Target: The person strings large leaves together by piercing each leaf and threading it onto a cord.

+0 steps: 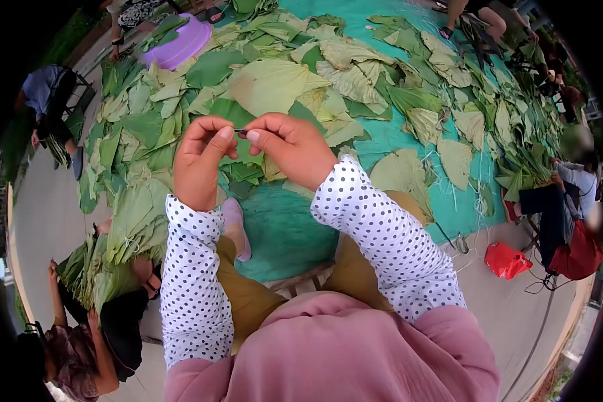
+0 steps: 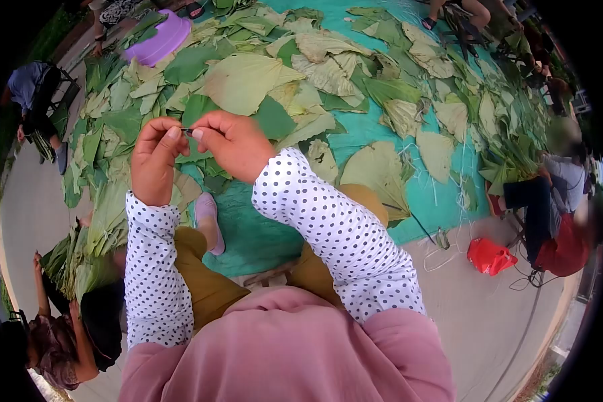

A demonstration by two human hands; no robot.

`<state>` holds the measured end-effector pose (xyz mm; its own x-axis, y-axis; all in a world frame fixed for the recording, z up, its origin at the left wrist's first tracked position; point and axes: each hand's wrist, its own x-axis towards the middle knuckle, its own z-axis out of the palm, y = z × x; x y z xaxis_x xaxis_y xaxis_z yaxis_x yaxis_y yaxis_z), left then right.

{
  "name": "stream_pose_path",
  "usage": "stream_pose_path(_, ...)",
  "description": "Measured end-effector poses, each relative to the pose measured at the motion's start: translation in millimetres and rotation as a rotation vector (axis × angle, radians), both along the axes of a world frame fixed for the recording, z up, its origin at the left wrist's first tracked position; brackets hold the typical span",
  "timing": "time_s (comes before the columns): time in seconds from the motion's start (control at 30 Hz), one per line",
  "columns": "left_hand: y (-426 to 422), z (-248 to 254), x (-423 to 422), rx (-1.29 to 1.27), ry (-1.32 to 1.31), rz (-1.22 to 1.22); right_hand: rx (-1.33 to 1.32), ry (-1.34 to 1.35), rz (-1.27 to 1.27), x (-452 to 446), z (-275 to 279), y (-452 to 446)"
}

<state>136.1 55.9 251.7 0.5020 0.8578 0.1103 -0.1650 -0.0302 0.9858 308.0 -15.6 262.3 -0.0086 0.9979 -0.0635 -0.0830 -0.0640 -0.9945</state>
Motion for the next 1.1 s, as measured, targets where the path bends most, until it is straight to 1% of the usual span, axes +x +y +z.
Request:
stream_pose_path(0.03,2.4,-2.6,-0.2,-0.003,0.009,0.019,0.012,-0.089,-0.069,1.0,-5.1,1.2)
stream_pose_path(0.07,7.4,-5.8,-0.1,-0.134,-0.081,0.048,0.046,-0.038,-0.125,0.7,-10.0,3.2)
stream_pose_path(0.1,15.6,-9.4,-0.9,-0.264,-0.172,0.078,0.040,-0.027,-0.104,2.0,-13.1,2.7)
stream_pose_path(0.13,34.9,-26.8,-9.3,-0.296,-0.180,0.132,0.056,0.020,-0.123,3.9,-9.4,1.5)
stream_pose_path(0.17,55.3,-45.9,-17.5,-0.294,-0.174,0.151,0.073,0.065,-0.144,6.1,-5.6,2.4)
stream_pose_path(0.23,93.0,-92.5,-38.6,-0.555,-0.018,0.458,0.061,0.072,-0.132,7.9,-3.0,5.6)
stream_pose_path(0.3,127.0,-159.9,-68.6,-0.856,-0.007,0.606,0.051,0.077,-0.127,6.5,-1.0,6.0)
stream_pose_path(0.37,134.1,-204.7,-85.4,-0.999,0.139,0.727,0.014,0.072,-0.124,3.6,3.1,6.5)
stream_pose_path(0.43,138.0,-258.5,-107.1,-1.027,0.159,0.737,-0.013,0.079,-0.110,1.4,5.2,6.9)
stream_pose_path(0.5,143.0,-291.5,-111.5,-1.066,0.177,0.739,-0.045,0.051,-0.124,1.6,2.0,6.9)
stream_pose_path(0.57,150.9,-311.4,-92.6,-1.152,0.220,0.819,-0.062,0.016,-0.116,3.6,0.1,8.6)
stream_pose_path(0.6,154.6,-318.4,-88.7,-1.182,0.180,0.822,-0.072,-0.012,-0.117,4.8,-1.0,9.6)
stream_pose_path(0.7,166.0,-338.9,-84.2,-1.222,0.183,0.777,-0.143,-0.041,-0.082,10.0,-3.1,14.2)
stream_pose_path(0.73,168.1,-346.9,-87.4,-1.242,0.155,0.720,-0.131,-0.087,-0.072,9.0,-4.4,16.8)
stream_pose_path(0.77,170.4,-354.9,-87.9,-1.249,0.150,0.716,-0.135,-0.095,-0.071,8.7,-6.0,20.3)
stream_pose_path(0.83,174.4,-365.2,-86.3,-1.234,0.128,0.743,-0.050,-0.169,-0.017,7.4,-9.4,25.9)
stream_pose_path(0.87,178.1,-366.7,-84.8,-1.257,0.069,0.771,-0.059,-0.169,-0.013,6.3,-10.8,27.4)
stream_pose_path(0.9,181.4,-379.4,-87.0,-1.261,0.065,0.769,-0.060,-0.174,-0.012,5.9,-11.9,29.5)
stream_pose_path(0.97,187.4,-398.5,-94.3,-1.140,-0.032,0.751,-0.098,-0.205,0.012,5.9,-12.0,31.1)
stream_pose_path(1.0,194.0,-403.0,-97.1,-1.123,0.006,0.866,-0.094,-0.208,0.014,4.7,-12.0,31.2)
stream_pose_path(1.03,198.1,-399.9,-101.2,-1.115,-0.001,0.866,-0.123,-0.187,-0.011,3.0,-12.1,30.6)
stream_pose_path(1.1,207.5,-386.3,-113.0,-0.925,-0.038,0.929,-0.133,-0.160,-0.036,-0.3,-11.6,27.3)
